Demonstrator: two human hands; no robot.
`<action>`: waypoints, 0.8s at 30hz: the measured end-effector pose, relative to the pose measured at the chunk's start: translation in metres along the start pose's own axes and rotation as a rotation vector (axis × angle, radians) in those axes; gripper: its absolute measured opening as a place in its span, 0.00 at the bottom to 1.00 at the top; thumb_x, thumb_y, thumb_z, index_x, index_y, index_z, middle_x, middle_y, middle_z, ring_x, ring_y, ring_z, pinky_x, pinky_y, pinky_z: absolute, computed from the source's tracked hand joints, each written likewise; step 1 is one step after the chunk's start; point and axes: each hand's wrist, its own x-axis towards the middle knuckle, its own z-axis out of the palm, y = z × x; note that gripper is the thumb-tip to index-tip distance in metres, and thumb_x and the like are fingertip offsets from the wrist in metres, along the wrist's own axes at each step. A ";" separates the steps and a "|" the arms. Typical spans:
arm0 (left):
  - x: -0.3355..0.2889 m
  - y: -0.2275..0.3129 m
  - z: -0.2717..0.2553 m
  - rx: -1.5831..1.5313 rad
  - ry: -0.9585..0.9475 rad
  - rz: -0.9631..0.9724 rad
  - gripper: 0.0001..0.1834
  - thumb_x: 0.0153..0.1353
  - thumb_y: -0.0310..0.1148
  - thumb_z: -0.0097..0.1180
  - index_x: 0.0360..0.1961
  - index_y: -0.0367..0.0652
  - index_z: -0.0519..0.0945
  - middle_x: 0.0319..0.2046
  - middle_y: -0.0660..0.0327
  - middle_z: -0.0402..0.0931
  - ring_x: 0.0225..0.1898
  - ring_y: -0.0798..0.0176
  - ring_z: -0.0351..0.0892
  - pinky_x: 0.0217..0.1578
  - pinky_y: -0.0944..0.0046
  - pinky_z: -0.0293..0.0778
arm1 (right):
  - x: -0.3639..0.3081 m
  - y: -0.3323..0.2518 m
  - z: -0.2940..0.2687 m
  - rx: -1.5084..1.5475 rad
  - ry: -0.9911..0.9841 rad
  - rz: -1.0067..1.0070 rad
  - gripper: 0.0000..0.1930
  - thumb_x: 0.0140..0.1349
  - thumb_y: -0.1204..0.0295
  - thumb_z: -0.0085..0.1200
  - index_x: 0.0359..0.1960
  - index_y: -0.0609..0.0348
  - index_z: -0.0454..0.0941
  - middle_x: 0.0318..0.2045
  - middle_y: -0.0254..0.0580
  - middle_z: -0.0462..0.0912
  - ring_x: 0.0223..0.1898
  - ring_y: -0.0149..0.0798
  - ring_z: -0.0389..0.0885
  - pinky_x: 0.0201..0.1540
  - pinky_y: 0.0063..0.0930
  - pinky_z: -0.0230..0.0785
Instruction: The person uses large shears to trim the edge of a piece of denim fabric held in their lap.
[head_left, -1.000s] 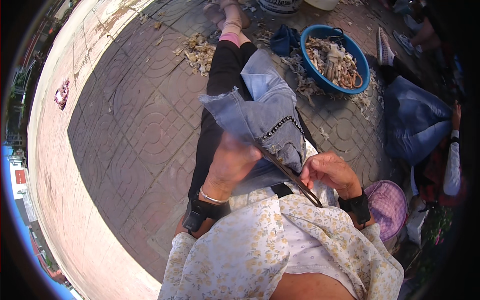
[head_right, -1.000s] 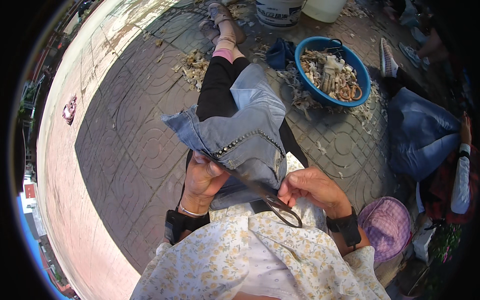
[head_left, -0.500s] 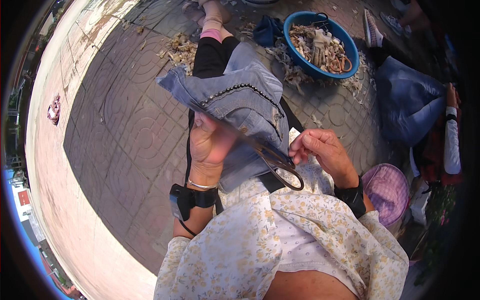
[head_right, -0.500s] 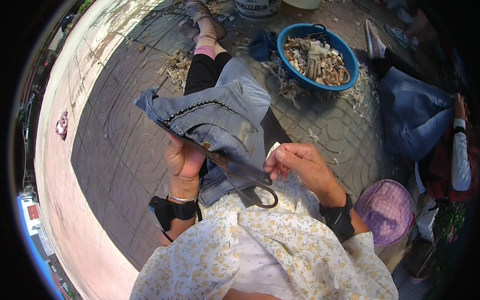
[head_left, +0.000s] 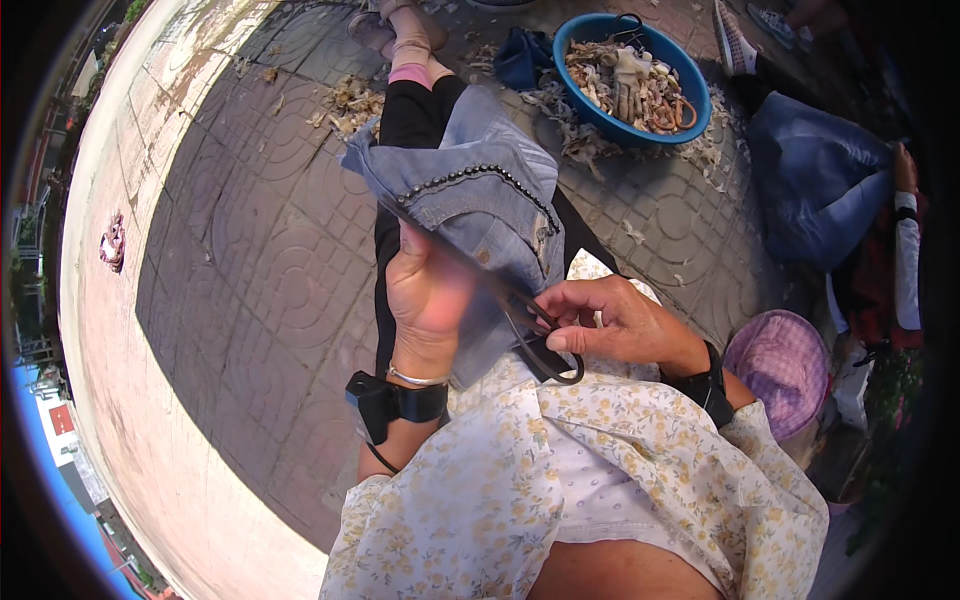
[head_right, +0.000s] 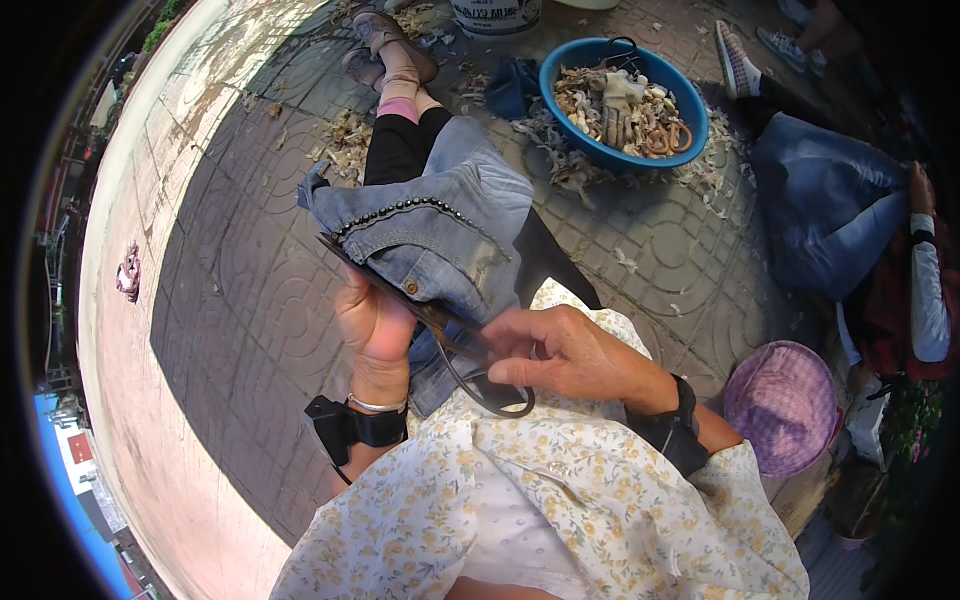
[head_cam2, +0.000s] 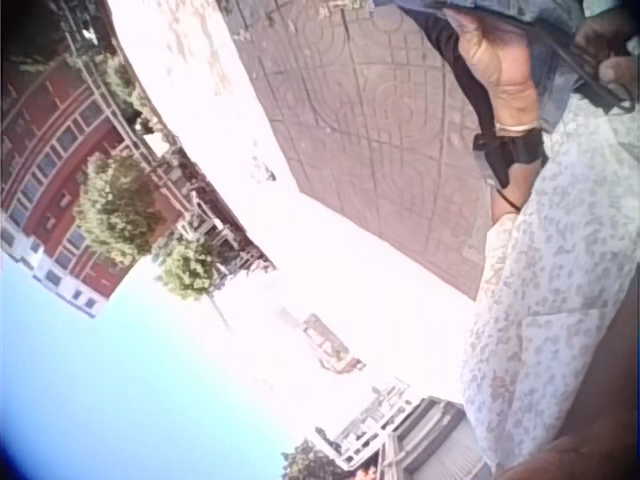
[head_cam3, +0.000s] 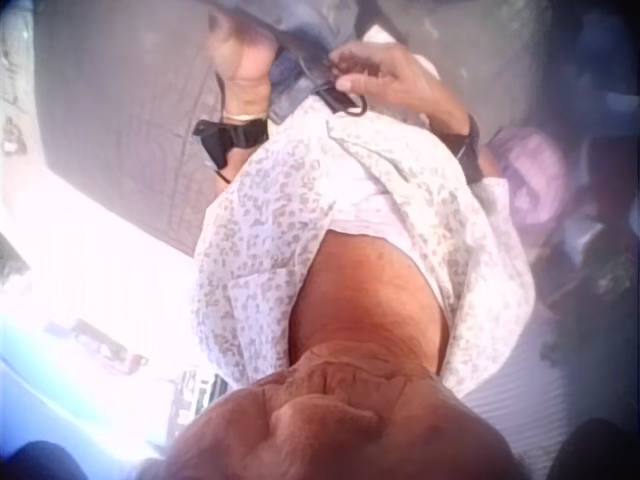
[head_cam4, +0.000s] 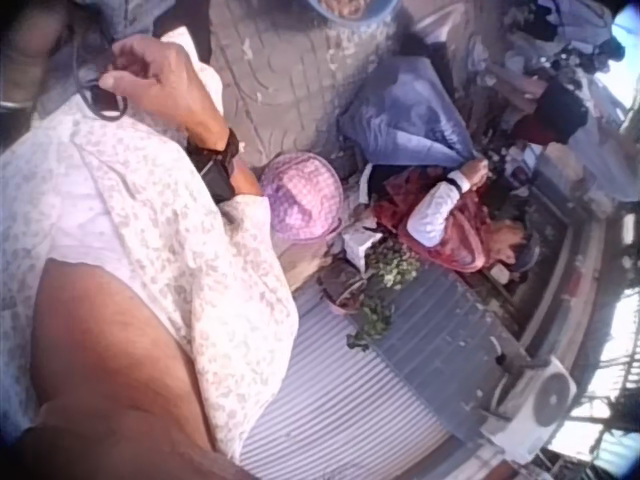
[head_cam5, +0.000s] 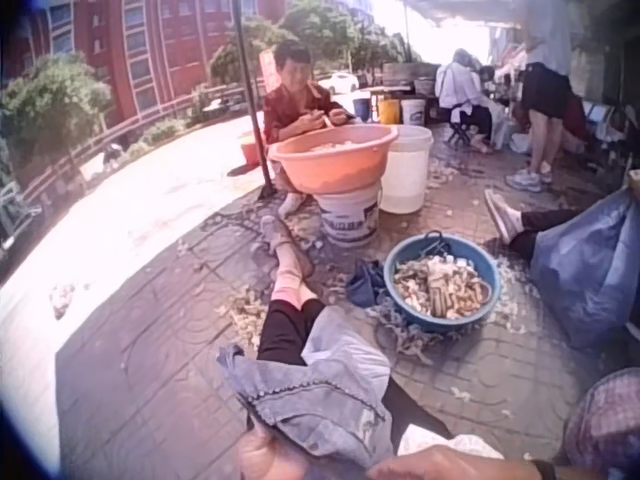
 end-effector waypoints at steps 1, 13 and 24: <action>-0.001 0.001 -0.001 0.016 0.003 0.006 0.25 0.60 0.36 0.53 0.57 0.39 0.67 0.58 0.55 0.66 0.60 0.52 0.61 0.63 0.48 0.51 | 0.002 -0.002 0.001 -0.019 -0.045 -0.009 0.16 0.56 0.64 0.58 0.41 0.63 0.76 0.27 0.38 0.80 0.26 0.26 0.75 0.27 0.22 0.66; 0.005 -0.012 0.039 0.964 0.389 0.212 0.18 0.61 0.36 0.55 0.48 0.36 0.70 0.46 0.55 0.74 0.49 0.60 0.73 0.52 0.58 0.69 | 0.000 -0.006 -0.003 -0.538 0.241 -0.237 0.16 0.49 0.69 0.62 0.38 0.64 0.75 0.22 0.48 0.77 0.22 0.47 0.75 0.26 0.33 0.67; 0.010 -0.008 0.050 0.601 0.399 0.094 0.13 0.64 0.30 0.48 0.46 0.33 0.70 0.44 0.53 0.75 0.46 0.57 0.76 0.49 0.54 0.73 | -0.010 0.012 -0.027 0.214 0.279 -0.005 0.12 0.64 0.67 0.48 0.32 0.62 0.79 0.25 0.32 0.80 0.26 0.24 0.75 0.28 0.17 0.67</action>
